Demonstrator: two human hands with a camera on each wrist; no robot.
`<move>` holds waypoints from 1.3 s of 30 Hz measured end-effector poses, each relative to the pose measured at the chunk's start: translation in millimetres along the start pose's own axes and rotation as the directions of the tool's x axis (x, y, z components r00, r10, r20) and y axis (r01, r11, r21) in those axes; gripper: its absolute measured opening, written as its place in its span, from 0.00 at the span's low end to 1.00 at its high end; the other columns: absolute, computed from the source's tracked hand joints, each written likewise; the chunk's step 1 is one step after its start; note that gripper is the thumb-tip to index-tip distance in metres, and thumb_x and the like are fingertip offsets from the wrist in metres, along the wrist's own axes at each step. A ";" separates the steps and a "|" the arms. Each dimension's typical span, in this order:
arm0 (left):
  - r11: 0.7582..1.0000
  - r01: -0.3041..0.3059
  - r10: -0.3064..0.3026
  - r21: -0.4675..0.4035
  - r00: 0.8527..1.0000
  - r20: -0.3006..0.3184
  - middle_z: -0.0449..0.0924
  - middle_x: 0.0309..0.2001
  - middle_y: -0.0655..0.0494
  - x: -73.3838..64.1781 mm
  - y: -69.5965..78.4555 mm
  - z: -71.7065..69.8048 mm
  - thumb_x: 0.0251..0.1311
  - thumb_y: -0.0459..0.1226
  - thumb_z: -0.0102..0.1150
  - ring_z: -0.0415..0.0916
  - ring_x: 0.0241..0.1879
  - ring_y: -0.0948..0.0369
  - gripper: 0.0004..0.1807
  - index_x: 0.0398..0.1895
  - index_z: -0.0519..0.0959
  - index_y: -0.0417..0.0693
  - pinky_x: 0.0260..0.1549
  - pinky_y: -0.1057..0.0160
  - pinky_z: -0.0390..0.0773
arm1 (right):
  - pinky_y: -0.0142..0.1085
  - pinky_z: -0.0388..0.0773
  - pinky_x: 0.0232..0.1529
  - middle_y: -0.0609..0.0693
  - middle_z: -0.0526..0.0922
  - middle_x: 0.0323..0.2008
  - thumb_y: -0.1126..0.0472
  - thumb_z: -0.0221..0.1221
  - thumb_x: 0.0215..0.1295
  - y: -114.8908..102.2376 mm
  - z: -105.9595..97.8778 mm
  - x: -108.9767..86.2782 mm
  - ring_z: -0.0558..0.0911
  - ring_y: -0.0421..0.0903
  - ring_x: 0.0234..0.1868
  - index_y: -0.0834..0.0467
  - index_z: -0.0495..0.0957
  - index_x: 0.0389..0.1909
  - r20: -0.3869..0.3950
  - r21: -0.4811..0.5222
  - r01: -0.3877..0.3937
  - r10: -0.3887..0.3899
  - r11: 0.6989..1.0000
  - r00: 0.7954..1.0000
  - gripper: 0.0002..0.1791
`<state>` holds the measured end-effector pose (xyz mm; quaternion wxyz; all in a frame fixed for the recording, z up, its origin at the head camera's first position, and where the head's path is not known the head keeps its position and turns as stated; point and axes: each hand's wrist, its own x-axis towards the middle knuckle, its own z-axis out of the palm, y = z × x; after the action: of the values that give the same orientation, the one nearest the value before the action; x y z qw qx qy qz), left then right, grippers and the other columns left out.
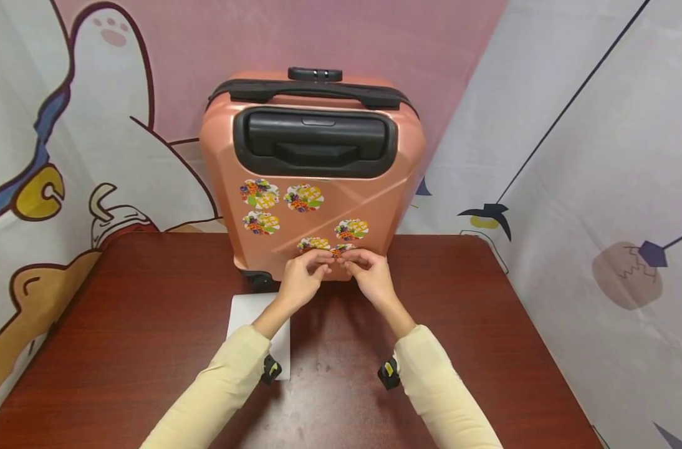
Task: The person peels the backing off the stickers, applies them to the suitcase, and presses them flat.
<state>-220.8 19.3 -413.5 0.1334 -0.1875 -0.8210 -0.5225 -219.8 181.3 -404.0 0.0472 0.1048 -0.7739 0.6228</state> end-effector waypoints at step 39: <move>0.999 0.024 -0.023 -0.034 1.000 0.015 0.82 0.36 0.51 -2.7 2.4 -1.8 0.56 0.25 0.54 0.79 0.32 0.60 0.11 0.41 0.79 0.39 0.31 0.68 0.76 | 0.46 0.78 0.38 0.68 0.80 0.37 0.72 0.55 0.60 2.7 -10.3 -4.2 0.81 0.57 0.37 0.74 0.76 0.40 -0.023 -0.013 -0.096 0.096 0.995 0.995 0.10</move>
<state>-217.2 18.1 -412.0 0.1178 -0.1841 -0.8150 -0.5366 -216.9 192.3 -405.1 0.0267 0.0602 -0.7818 0.6201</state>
